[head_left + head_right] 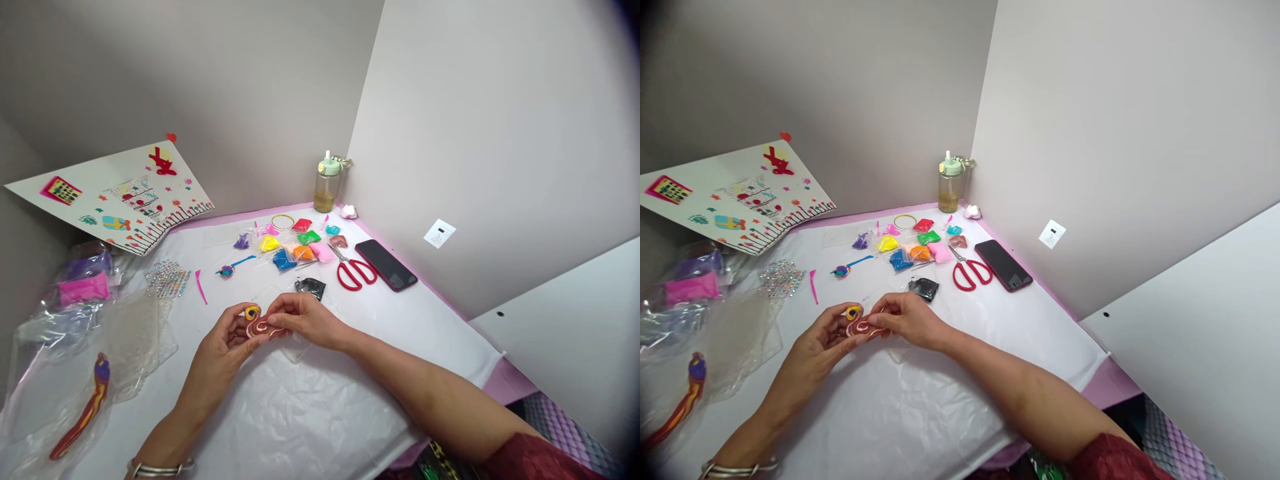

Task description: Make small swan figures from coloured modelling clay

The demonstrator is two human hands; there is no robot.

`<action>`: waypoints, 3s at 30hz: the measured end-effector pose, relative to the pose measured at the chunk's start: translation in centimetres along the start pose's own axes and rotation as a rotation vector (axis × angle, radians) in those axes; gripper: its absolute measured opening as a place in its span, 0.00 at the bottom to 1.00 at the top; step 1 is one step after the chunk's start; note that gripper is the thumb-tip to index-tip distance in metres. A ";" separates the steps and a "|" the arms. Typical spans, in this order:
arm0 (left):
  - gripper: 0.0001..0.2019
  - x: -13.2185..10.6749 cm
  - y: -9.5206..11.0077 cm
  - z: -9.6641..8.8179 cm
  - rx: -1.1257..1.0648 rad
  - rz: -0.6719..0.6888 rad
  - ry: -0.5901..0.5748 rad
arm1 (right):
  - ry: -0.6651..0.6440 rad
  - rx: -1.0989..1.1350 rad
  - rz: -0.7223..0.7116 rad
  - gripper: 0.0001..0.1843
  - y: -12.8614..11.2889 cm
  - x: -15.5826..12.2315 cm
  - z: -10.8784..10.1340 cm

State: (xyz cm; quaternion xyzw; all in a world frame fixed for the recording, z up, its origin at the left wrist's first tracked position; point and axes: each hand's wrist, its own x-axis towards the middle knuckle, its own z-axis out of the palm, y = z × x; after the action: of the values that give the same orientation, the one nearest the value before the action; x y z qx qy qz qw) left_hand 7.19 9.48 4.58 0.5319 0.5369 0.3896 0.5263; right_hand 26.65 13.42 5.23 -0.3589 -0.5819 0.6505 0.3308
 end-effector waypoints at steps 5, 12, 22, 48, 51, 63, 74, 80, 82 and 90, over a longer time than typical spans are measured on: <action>0.36 0.5 -0.5 -1.2 0.268 -0.062 -0.005 | 0.064 -0.701 -0.082 0.09 -0.7 -0.8 0.1; 0.32 1.0 -1.9 -1.7 0.521 0.009 0.044 | 0.177 -1.501 -0.145 0.10 -6.1 -0.3 -1.4; 0.31 0.9 -1.6 -2.2 0.527 0.147 0.192 | 0.244 -1.639 0.025 0.09 -4.4 7.3 -9.7; 0.13 -0.9 1.3 -0.3 0.141 0.143 0.201 | 0.208 -1.329 -0.619 0.18 -2.6 -0.6 -0.5; 0.14 -0.7 0.9 -0.8 0.039 0.103 0.221 | 0.226 -1.295 -0.665 0.19 -3.3 -0.8 -0.3; 0.08 -2.4 1.5 0.6 0.155 0.268 0.177 | 0.023 -0.574 -0.427 0.09 -4.3 -2.6 1.6; 0.05 -2.5 1.0 1.4 0.262 0.355 0.132 | 0.010 -0.336 -0.296 0.08 -4.0 -2.3 1.9; 0.09 -2.6 0.9 1.5 0.006 0.283 0.173 | 0.037 -0.190 -0.303 0.08 -4.2 -2.4 2.1; 0.09 -2.6 1.0 1.4 0.018 0.232 0.173 | 0.029 -0.214 -0.304 0.07 -4.3 -2.4 2.1; 0.09 -2.4 1.4 0.4 -0.120 0.125 0.152 | 0.041 -0.155 -0.229 0.07 -4.3 -2.3 1.7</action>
State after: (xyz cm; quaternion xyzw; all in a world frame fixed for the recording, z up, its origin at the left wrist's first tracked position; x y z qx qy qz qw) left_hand 7.51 7.29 6.21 0.5008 0.5168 0.4925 0.4895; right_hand 26.42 11.03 9.84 -0.3278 -0.6607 0.5540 0.3861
